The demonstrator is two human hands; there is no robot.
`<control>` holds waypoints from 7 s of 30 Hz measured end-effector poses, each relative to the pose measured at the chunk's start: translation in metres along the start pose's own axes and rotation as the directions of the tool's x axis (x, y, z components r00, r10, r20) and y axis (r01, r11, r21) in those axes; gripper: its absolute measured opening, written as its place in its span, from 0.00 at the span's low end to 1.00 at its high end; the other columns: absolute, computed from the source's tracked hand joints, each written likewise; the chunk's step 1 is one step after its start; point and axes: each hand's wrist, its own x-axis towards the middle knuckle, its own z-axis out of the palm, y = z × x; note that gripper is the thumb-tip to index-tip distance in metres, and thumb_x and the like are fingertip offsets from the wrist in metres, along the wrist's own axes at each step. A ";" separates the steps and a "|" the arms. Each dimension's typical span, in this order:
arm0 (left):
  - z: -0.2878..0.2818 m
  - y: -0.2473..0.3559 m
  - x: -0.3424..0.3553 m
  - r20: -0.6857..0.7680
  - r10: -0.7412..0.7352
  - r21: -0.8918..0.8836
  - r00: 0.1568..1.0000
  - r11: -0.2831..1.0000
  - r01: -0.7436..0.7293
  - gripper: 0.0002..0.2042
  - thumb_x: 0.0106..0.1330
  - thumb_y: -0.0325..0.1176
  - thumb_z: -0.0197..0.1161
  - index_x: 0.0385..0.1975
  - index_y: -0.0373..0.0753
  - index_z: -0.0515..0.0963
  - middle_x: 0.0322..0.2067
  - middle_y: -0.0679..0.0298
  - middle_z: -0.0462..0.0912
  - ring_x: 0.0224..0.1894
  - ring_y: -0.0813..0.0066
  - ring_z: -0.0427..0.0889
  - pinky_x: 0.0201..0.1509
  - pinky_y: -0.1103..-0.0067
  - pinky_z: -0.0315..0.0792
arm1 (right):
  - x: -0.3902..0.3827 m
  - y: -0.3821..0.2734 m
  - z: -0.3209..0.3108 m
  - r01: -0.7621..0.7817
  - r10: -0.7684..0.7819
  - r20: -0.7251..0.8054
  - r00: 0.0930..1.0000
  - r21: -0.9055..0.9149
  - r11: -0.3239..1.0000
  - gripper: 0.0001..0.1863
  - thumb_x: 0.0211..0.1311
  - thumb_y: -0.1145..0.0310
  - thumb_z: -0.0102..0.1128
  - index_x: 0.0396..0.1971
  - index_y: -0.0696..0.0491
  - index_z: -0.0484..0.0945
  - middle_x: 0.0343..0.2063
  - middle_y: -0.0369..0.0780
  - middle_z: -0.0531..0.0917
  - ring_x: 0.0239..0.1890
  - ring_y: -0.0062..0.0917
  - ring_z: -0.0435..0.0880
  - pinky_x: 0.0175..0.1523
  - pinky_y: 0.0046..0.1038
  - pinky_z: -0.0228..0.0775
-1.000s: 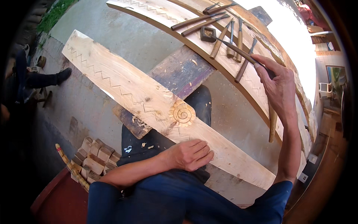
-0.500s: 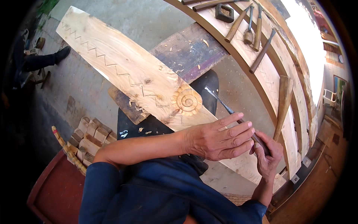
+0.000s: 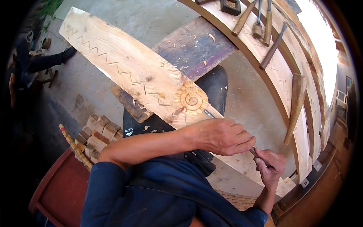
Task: The person carves a decorative spiral and zigzag pattern into a long wooden plank using a chisel and a mallet. They repeatedly strike the chisel to deepen the grooves and refine the design on the plank's surface.
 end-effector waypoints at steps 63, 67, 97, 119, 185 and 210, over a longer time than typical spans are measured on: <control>0.006 0.001 0.003 0.003 -0.032 0.034 0.999 0.999 0.032 0.13 0.63 0.40 0.67 0.39 0.37 0.81 0.25 0.70 0.68 0.26 0.78 0.75 0.25 0.79 0.69 | 0.002 -0.008 0.000 -0.162 0.162 0.003 0.987 0.120 0.980 0.16 0.60 0.83 0.75 0.49 0.60 0.92 0.21 0.39 0.86 0.21 0.16 0.79 0.27 0.19 0.65; 0.004 0.000 0.003 -0.004 -0.042 0.018 0.999 0.999 0.042 0.13 0.62 0.39 0.67 0.39 0.37 0.81 0.25 0.70 0.68 0.26 0.78 0.75 0.25 0.78 0.69 | 0.001 -0.008 0.000 -0.170 0.171 0.002 0.985 0.113 0.979 0.16 0.59 0.85 0.74 0.48 0.60 0.92 0.21 0.39 0.85 0.20 0.16 0.79 0.27 0.19 0.65; -0.003 0.002 0.001 -0.034 0.051 0.037 0.998 0.998 -0.050 0.16 0.69 0.45 0.70 0.34 0.38 0.78 0.25 0.70 0.69 0.25 0.78 0.75 0.25 0.78 0.70 | -0.004 -0.005 0.014 -0.029 0.030 -0.006 1.000 0.156 0.987 0.17 0.60 0.85 0.74 0.49 0.59 0.92 0.22 0.40 0.87 0.19 0.15 0.80 0.25 0.19 0.67; 0.006 0.001 0.001 0.027 0.041 -0.048 0.999 0.998 -0.039 0.16 0.69 0.45 0.69 0.32 0.38 0.77 0.24 0.69 0.68 0.26 0.76 0.76 0.26 0.78 0.74 | -0.019 -0.011 0.019 -0.269 0.290 -0.051 0.956 0.253 0.929 0.16 0.63 0.86 0.72 0.50 0.60 0.92 0.28 0.41 0.91 0.23 0.14 0.83 0.27 0.16 0.72; 0.003 0.000 0.007 -0.003 -0.066 -0.032 0.998 0.997 0.066 0.14 0.68 0.43 0.67 0.30 0.40 0.76 0.25 0.68 0.66 0.24 0.75 0.73 0.24 0.76 0.66 | 0.006 -0.010 0.009 -0.061 0.065 -0.081 0.995 0.047 0.997 0.17 0.55 0.87 0.75 0.46 0.61 0.92 0.20 0.38 0.83 0.19 0.16 0.76 0.25 0.19 0.62; 0.014 -0.006 0.022 -0.110 -0.017 0.144 0.994 0.989 0.033 0.18 0.70 0.43 0.70 0.49 0.36 0.83 0.26 0.71 0.69 0.26 0.79 0.74 0.25 0.79 0.63 | 0.037 0.001 -0.029 0.005 -0.004 -0.003 1.000 0.018 1.000 0.15 0.54 0.81 0.81 0.44 0.58 0.94 0.21 0.40 0.86 0.20 0.18 0.76 0.25 0.22 0.61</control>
